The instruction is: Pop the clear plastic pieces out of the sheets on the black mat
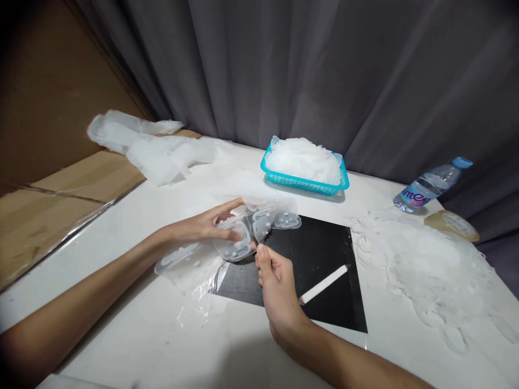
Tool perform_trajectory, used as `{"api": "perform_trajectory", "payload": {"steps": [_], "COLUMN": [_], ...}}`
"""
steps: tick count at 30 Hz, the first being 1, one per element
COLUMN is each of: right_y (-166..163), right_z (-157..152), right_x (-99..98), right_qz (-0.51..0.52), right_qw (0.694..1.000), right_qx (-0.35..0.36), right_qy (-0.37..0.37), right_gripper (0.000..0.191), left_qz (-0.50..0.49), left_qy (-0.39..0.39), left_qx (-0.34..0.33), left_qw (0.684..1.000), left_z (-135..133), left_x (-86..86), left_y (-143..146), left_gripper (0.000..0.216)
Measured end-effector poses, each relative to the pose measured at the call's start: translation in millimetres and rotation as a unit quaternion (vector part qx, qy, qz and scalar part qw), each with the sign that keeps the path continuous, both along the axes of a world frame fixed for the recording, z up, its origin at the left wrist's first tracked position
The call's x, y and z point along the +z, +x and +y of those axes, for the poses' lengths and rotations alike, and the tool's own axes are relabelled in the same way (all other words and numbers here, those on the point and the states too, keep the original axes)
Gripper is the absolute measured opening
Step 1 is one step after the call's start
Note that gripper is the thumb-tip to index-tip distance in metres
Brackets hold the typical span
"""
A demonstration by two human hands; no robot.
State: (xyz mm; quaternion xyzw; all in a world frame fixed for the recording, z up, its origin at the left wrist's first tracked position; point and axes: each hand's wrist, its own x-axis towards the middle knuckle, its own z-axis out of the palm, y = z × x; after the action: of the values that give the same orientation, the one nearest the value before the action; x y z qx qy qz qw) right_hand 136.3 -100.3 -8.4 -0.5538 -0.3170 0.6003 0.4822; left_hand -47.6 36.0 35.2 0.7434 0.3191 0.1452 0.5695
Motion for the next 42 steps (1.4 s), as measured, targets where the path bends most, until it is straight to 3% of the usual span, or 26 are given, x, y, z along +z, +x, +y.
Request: {"api": "perform_trajectory", "payload": {"steps": [16,32,42], "right_y": [-1.2,-2.7,-3.9], "right_z": [2.1,3.3,5.5], "right_x": [10.9,3.0,11.8], "right_qz": [0.003,-0.009,0.000], "right_qw": [1.000,1.000,1.000], "right_qx": [0.001,-0.020,-0.015], "right_qy": [-0.018,-0.007,-0.010], "right_gripper": [0.062,0.058,0.060], "left_qz": [0.010,0.003,-0.026], "left_qy": [0.012,0.026,-0.020], "left_qx": [0.004,-0.002,-0.019], "left_qw": [1.000,1.000,0.999], "left_z": [-2.3,-2.2,-5.8], "left_x": [-5.7,-8.2,-5.1], "left_y": [0.2,0.6,4.2], "left_gripper": [0.078,0.077,0.081]}}
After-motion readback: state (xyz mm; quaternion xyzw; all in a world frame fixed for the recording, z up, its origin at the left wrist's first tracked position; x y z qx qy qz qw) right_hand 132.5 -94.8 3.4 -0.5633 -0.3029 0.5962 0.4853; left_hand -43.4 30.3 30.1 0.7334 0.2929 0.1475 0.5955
